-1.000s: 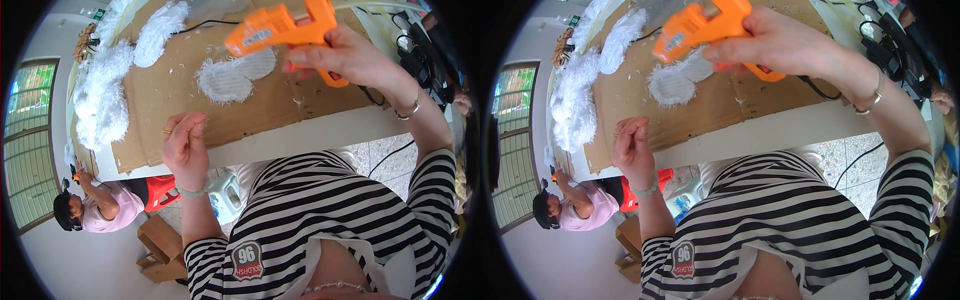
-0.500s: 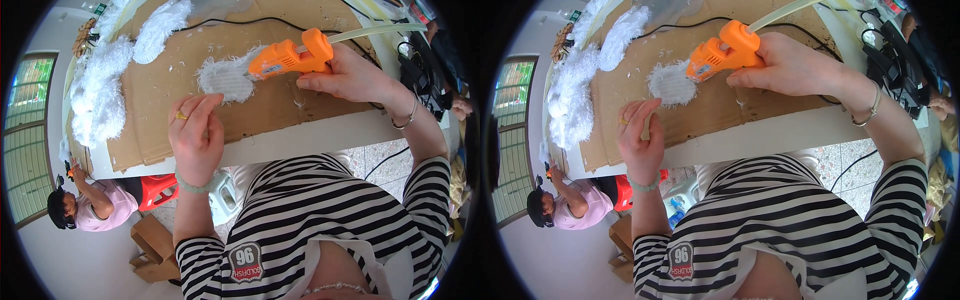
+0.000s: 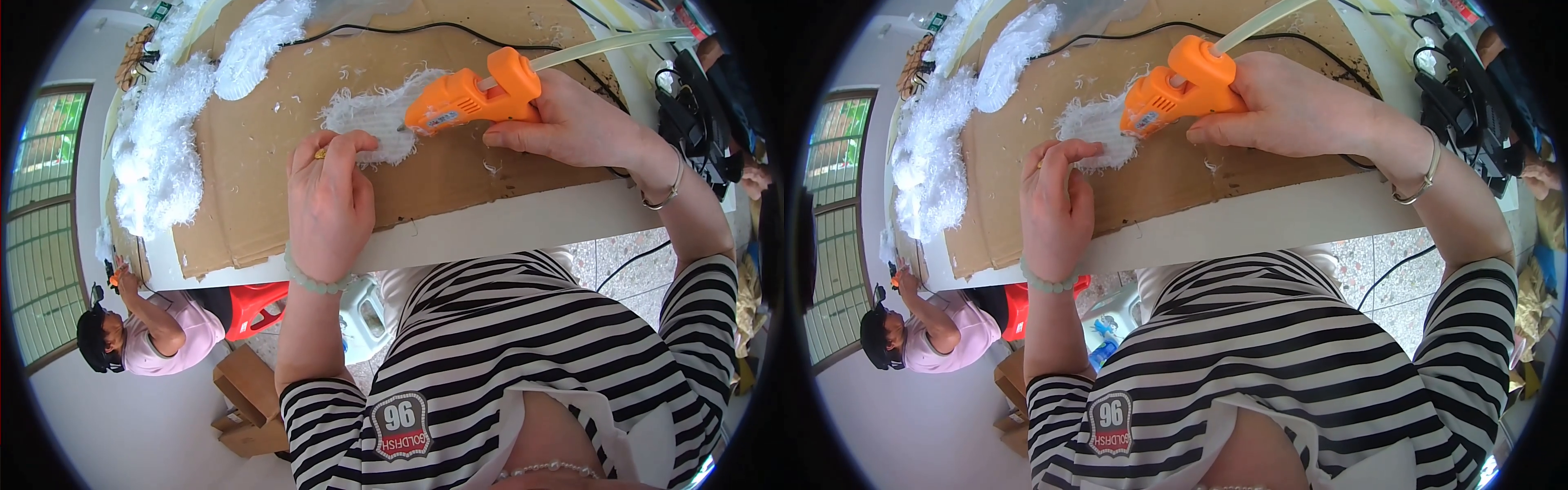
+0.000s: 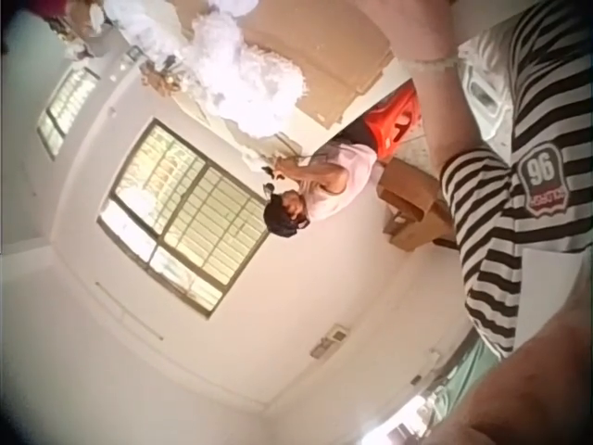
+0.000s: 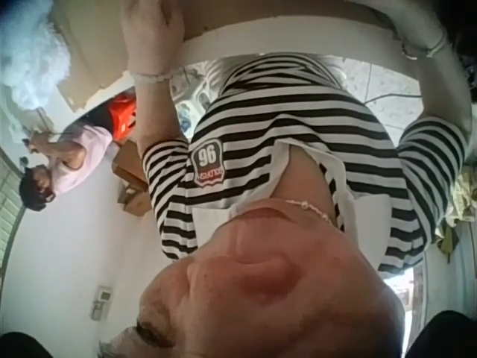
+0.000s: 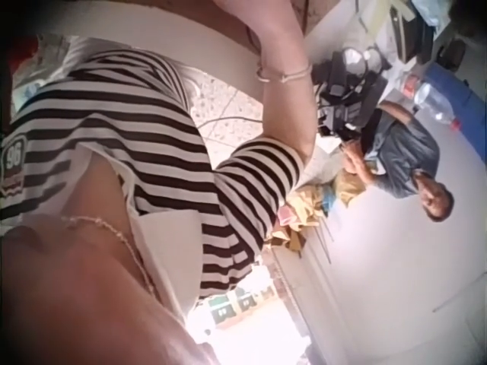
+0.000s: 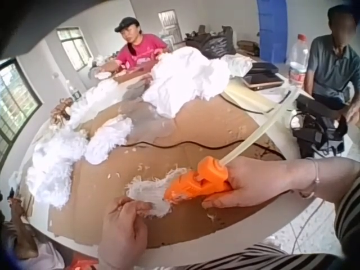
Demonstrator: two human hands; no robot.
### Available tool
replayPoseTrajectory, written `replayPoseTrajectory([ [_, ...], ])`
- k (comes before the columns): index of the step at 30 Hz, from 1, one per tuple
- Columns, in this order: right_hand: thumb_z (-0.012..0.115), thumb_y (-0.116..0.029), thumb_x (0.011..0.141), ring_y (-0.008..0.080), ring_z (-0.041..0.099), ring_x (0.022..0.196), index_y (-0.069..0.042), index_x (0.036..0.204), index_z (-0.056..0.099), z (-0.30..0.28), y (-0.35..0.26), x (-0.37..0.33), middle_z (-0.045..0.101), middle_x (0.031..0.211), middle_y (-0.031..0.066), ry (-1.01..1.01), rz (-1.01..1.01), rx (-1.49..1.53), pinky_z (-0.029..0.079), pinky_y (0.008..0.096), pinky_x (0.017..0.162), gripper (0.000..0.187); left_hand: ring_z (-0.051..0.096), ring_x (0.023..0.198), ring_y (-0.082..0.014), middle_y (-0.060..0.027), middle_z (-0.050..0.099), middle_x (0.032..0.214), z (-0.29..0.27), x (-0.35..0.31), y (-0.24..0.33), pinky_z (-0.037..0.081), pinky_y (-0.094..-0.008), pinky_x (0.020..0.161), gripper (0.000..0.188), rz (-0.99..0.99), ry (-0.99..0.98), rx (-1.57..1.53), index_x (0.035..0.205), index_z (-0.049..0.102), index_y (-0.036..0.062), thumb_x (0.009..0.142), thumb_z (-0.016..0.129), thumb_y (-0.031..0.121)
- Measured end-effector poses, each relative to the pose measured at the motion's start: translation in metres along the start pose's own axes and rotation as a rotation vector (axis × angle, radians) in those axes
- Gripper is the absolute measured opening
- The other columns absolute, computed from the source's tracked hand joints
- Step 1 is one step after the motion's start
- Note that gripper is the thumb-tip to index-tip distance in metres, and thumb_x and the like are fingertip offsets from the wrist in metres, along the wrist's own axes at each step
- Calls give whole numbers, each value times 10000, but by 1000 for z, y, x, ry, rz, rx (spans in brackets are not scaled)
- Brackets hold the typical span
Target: Using a hot glue gun to attach white fiber stuffing material to a cardboard base for toy assembly.
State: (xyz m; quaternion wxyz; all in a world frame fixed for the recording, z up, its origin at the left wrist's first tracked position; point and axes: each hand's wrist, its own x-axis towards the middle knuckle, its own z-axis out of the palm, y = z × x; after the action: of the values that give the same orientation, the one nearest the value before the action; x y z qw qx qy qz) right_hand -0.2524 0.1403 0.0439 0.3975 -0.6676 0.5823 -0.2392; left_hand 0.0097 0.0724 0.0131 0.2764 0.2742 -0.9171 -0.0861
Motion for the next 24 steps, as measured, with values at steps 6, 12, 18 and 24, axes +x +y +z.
replayPoseTrajectory([
  [6,658,-253,840,167,469,627,14,1032,573,-2,-2,2,537,702,70,-36,24,-27,415,295,608,340,576,752,-315,-88,580,674,0,1,-2,400,-425,875,336,-14,-26,-13,925,560,33,658,463,-146],
  [12,658,-251,839,195,487,664,13,1025,571,2,3,4,552,736,90,-32,-33,-37,423,309,639,334,574,721,-308,-85,567,637,-1,2,-3,402,-421,876,334,-11,-6,4,913,564,37,651,460,-142],
  [18,637,-281,833,280,549,675,17,976,586,3,0,5,574,719,149,-30,-90,-60,440,359,649,334,584,748,-314,-84,587,669,-1,5,-7,405,-420,876,337,-39,-4,-31,893,573,48,643,450,-143],
  [24,631,-300,835,297,557,684,19,973,587,3,-2,8,576,721,159,-69,-97,-71,443,369,656,351,585,856,-264,-91,649,864,-3,8,-10,466,-350,760,321,-46,-37,-65,882,574,-1,697,370,-167],
])
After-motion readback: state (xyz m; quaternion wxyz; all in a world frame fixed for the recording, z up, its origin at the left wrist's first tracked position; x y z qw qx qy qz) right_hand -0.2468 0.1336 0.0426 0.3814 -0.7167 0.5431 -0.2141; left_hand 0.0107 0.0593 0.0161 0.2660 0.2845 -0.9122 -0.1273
